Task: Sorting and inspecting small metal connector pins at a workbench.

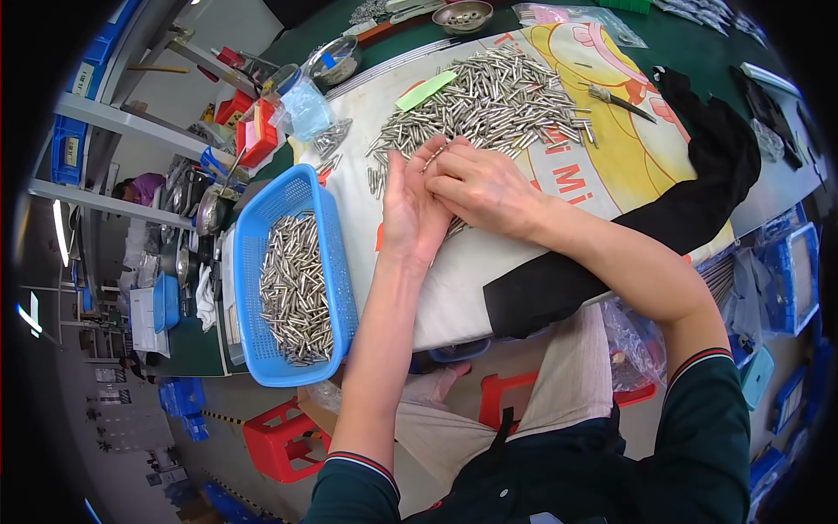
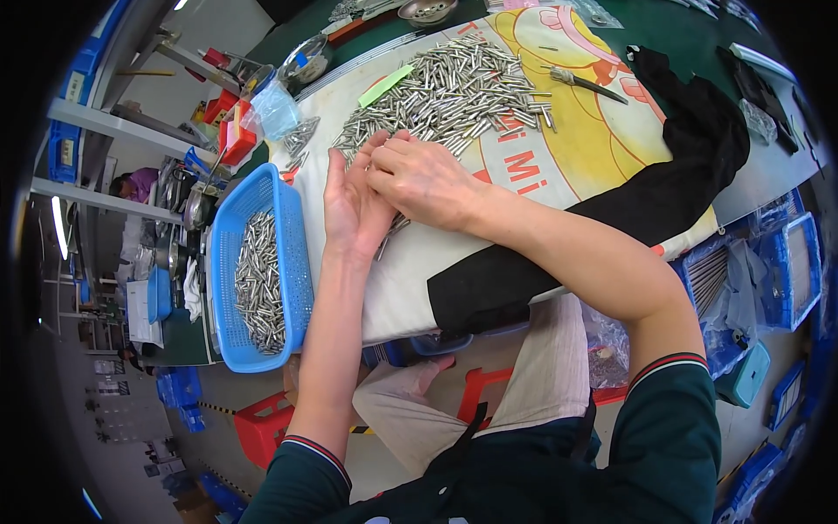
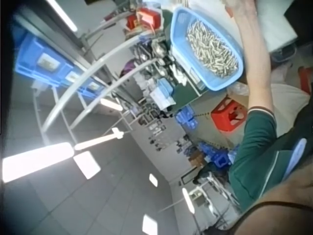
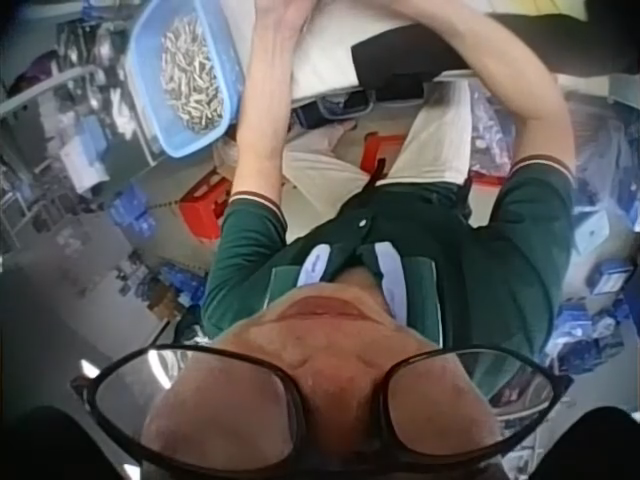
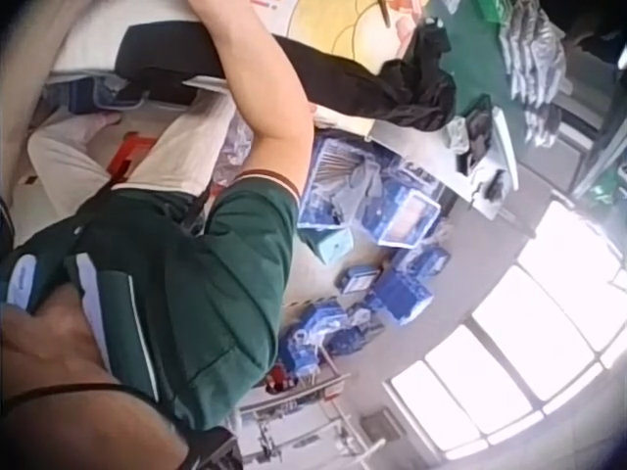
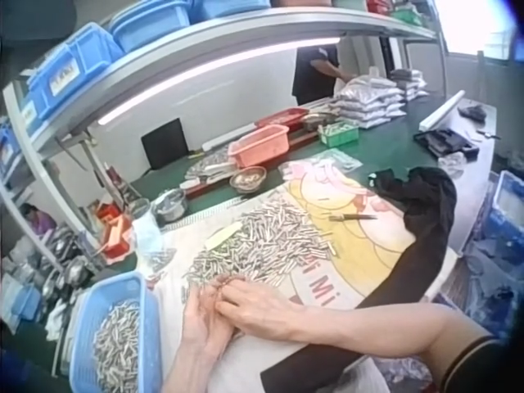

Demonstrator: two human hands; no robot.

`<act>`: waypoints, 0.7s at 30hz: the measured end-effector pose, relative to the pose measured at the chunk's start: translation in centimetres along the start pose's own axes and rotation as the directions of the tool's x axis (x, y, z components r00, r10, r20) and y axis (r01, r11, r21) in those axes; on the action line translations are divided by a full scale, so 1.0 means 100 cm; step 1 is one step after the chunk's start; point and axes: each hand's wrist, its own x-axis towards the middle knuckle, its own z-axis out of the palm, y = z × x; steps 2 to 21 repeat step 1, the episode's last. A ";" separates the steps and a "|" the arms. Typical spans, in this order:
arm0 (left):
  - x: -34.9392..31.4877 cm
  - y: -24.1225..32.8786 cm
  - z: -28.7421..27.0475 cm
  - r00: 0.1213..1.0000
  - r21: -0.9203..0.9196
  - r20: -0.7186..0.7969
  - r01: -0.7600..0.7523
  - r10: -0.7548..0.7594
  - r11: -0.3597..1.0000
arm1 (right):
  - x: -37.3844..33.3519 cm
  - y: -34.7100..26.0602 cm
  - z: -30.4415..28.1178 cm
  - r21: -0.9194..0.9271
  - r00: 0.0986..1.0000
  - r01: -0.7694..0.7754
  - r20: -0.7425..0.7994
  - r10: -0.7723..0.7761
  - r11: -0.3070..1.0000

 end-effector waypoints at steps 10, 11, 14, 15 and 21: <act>0.000 0.000 0.000 1.000 -0.008 0.009 0.004 -0.004 1.000 | 0.000 0.000 0.000 -0.001 1.000 -0.001 -0.001 0.001 1.000; 0.000 0.000 0.000 1.000 -0.008 0.009 0.004 -0.004 1.000 | 0.000 0.000 0.000 -0.001 1.000 -0.001 -0.001 0.001 1.000; 0.000 0.000 0.000 1.000 -0.008 0.009 0.004 -0.004 1.000 | 0.000 0.000 0.000 -0.001 1.000 -0.001 -0.001 0.001 1.000; 0.000 0.000 0.000 1.000 -0.008 0.009 0.004 -0.004 1.000 | 0.000 0.000 0.000 -0.001 1.000 -0.001 -0.001 0.001 1.000; 0.000 0.000 0.000 1.000 -0.008 0.009 0.004 -0.004 1.000 | 0.000 0.000 0.000 -0.001 1.000 -0.001 -0.001 0.001 1.000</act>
